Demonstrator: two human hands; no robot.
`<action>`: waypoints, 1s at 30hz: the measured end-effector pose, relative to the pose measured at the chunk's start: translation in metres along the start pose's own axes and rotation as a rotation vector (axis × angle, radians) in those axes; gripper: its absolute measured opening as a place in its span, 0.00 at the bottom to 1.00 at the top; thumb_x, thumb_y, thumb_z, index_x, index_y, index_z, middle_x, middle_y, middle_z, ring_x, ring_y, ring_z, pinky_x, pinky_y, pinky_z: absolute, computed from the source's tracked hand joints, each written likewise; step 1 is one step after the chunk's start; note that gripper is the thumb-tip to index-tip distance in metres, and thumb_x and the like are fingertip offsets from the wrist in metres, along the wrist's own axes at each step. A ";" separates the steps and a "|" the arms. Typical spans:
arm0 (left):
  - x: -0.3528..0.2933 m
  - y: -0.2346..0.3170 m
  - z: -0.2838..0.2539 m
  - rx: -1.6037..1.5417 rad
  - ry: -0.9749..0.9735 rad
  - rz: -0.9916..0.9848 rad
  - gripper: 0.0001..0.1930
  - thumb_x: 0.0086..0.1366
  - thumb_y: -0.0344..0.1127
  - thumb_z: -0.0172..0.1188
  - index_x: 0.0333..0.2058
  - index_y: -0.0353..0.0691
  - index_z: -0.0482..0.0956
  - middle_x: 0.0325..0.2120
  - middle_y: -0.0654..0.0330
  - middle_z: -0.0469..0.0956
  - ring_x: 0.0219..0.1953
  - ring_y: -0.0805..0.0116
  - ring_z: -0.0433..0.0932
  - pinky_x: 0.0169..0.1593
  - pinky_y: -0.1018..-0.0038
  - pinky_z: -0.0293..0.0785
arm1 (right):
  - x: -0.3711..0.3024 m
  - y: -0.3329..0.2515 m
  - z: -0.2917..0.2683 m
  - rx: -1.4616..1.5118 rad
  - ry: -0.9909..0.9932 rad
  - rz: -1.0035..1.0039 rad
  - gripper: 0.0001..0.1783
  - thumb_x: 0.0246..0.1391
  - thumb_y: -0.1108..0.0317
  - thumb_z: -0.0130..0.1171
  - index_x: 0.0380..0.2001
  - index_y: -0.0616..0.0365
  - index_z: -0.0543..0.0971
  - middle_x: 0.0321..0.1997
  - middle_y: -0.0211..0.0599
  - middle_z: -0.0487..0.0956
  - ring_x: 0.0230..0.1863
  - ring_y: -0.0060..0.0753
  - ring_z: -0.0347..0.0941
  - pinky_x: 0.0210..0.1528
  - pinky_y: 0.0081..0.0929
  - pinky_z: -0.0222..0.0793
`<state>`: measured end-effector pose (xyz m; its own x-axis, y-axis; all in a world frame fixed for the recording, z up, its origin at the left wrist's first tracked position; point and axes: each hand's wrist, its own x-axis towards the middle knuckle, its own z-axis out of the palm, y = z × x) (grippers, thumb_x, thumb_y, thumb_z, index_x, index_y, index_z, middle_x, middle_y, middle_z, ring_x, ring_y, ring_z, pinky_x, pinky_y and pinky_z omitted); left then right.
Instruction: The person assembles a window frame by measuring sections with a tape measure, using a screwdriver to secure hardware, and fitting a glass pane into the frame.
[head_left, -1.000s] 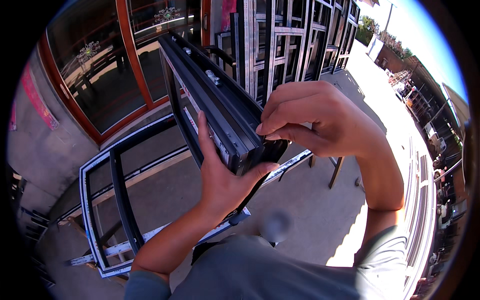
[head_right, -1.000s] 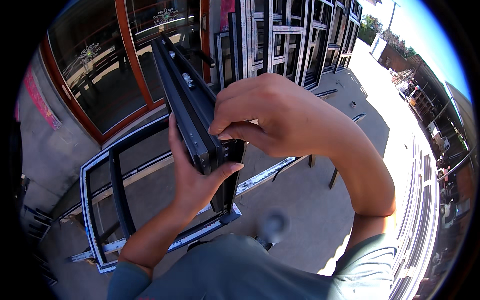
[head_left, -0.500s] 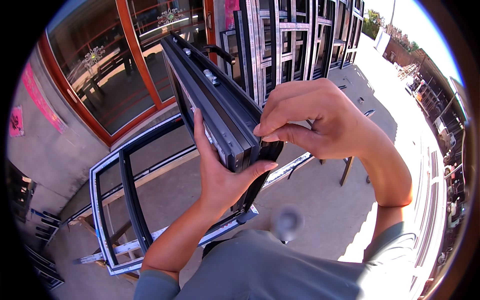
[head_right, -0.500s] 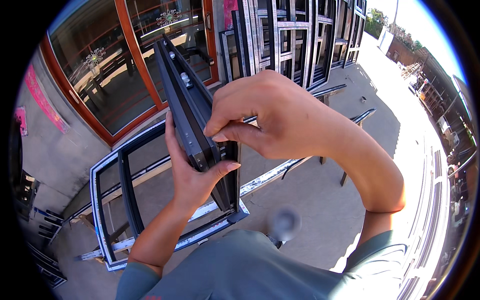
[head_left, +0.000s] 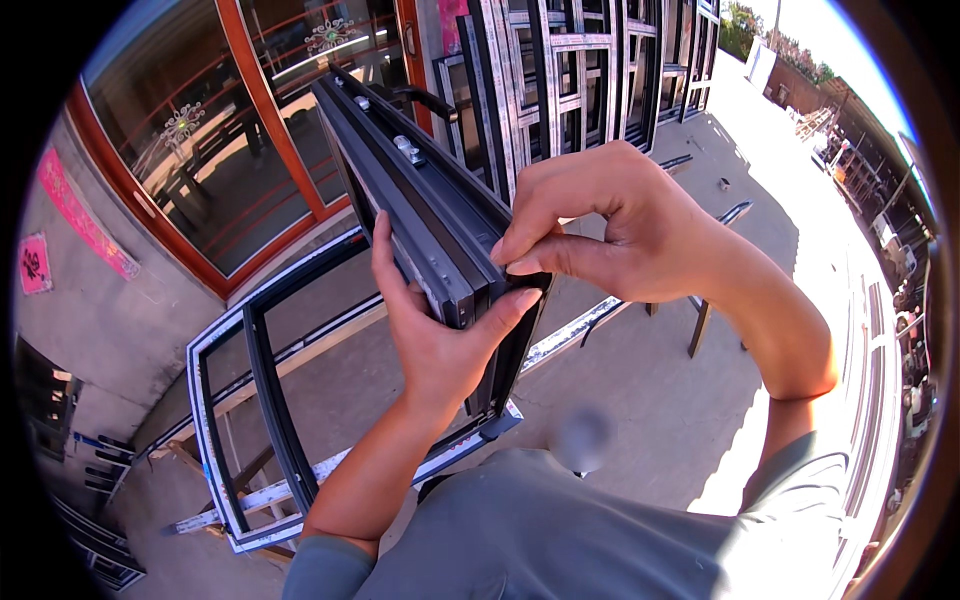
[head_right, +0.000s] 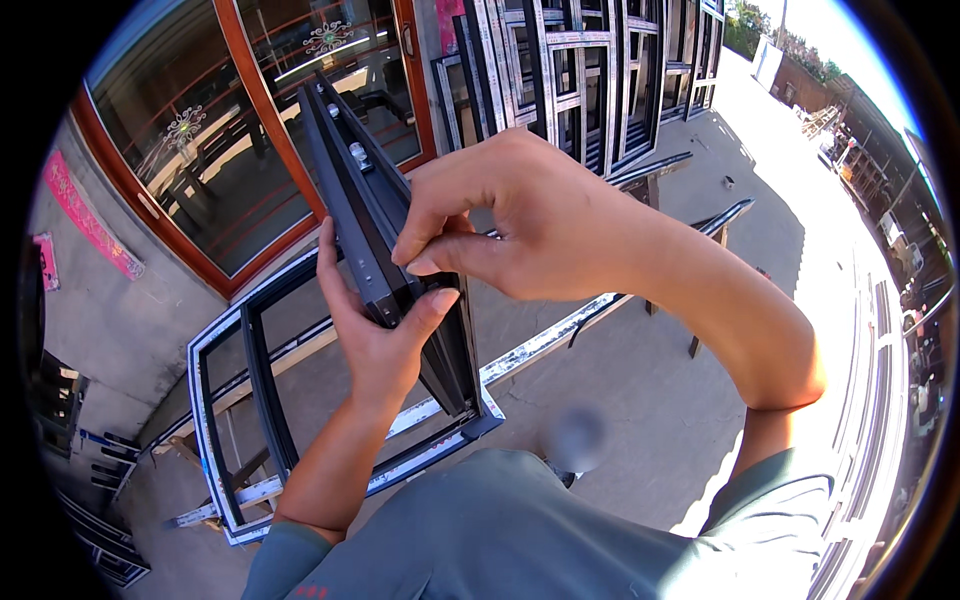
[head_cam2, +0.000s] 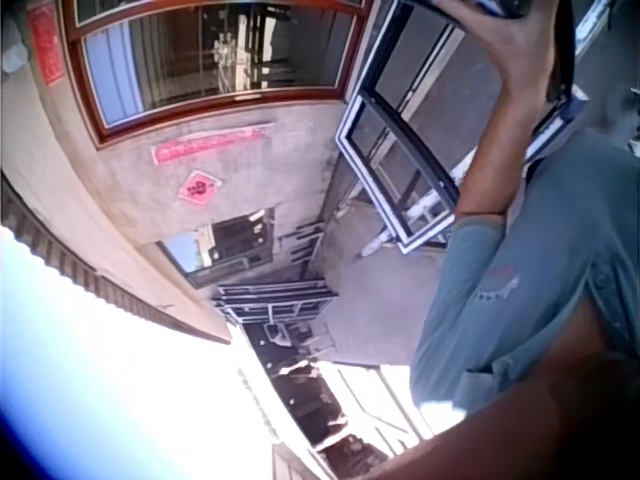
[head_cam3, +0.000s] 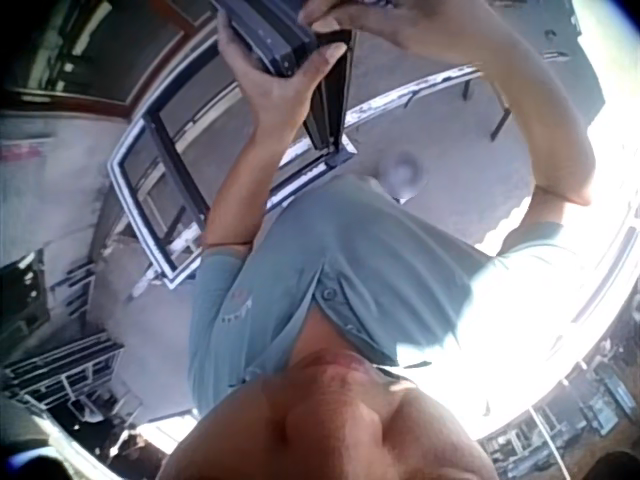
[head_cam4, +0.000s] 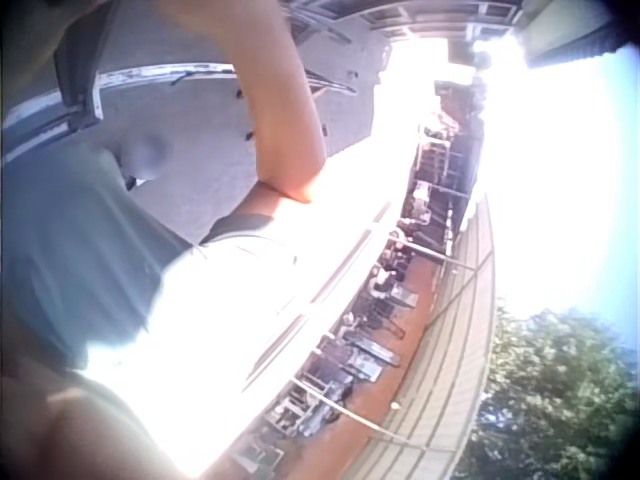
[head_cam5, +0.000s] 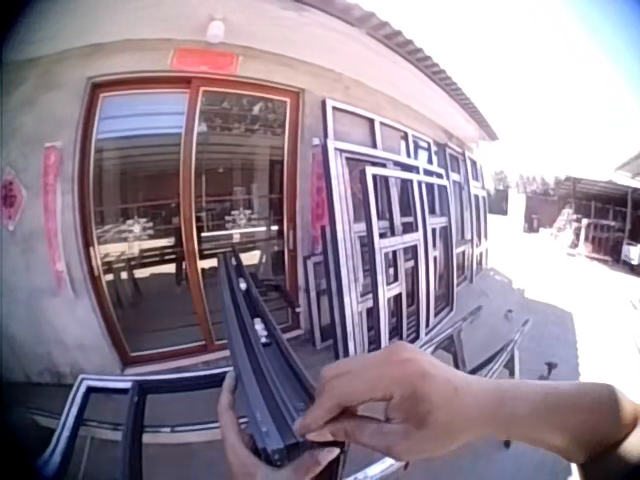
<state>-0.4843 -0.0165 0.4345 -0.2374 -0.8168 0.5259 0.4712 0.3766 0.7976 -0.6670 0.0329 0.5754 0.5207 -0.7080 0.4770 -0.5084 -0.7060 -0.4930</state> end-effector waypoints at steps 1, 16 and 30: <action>0.000 -0.001 0.001 -0.008 0.004 -0.001 0.65 0.55 0.36 0.83 0.77 0.43 0.39 0.58 0.50 0.74 0.56 0.62 0.82 0.59 0.67 0.81 | -0.003 0.000 0.003 0.015 0.022 0.017 0.10 0.52 0.84 0.71 0.38 0.63 0.88 0.33 0.39 0.84 0.36 0.37 0.83 0.40 0.29 0.77; 0.001 0.004 0.002 0.072 0.022 0.005 0.65 0.55 0.37 0.84 0.76 0.39 0.38 0.60 0.44 0.73 0.59 0.57 0.81 0.62 0.65 0.78 | -0.022 0.014 0.044 0.062 0.390 0.261 0.36 0.66 0.47 0.66 0.68 0.59 0.73 0.67 0.45 0.76 0.71 0.39 0.68 0.71 0.39 0.62; 0.000 -0.023 -0.016 0.222 0.020 0.249 0.72 0.49 0.55 0.85 0.77 0.33 0.39 0.56 0.41 0.81 0.54 0.48 0.86 0.58 0.64 0.81 | -0.013 -0.002 0.139 0.896 0.759 0.567 0.39 0.73 0.41 0.49 0.68 0.66 0.71 0.64 0.42 0.79 0.63 0.34 0.74 0.69 0.32 0.65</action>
<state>-0.4814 -0.0316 0.4116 -0.1209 -0.6953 0.7085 0.3157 0.6497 0.6915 -0.5780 0.0454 0.4692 -0.2791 -0.9416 0.1886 0.2563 -0.2623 -0.9303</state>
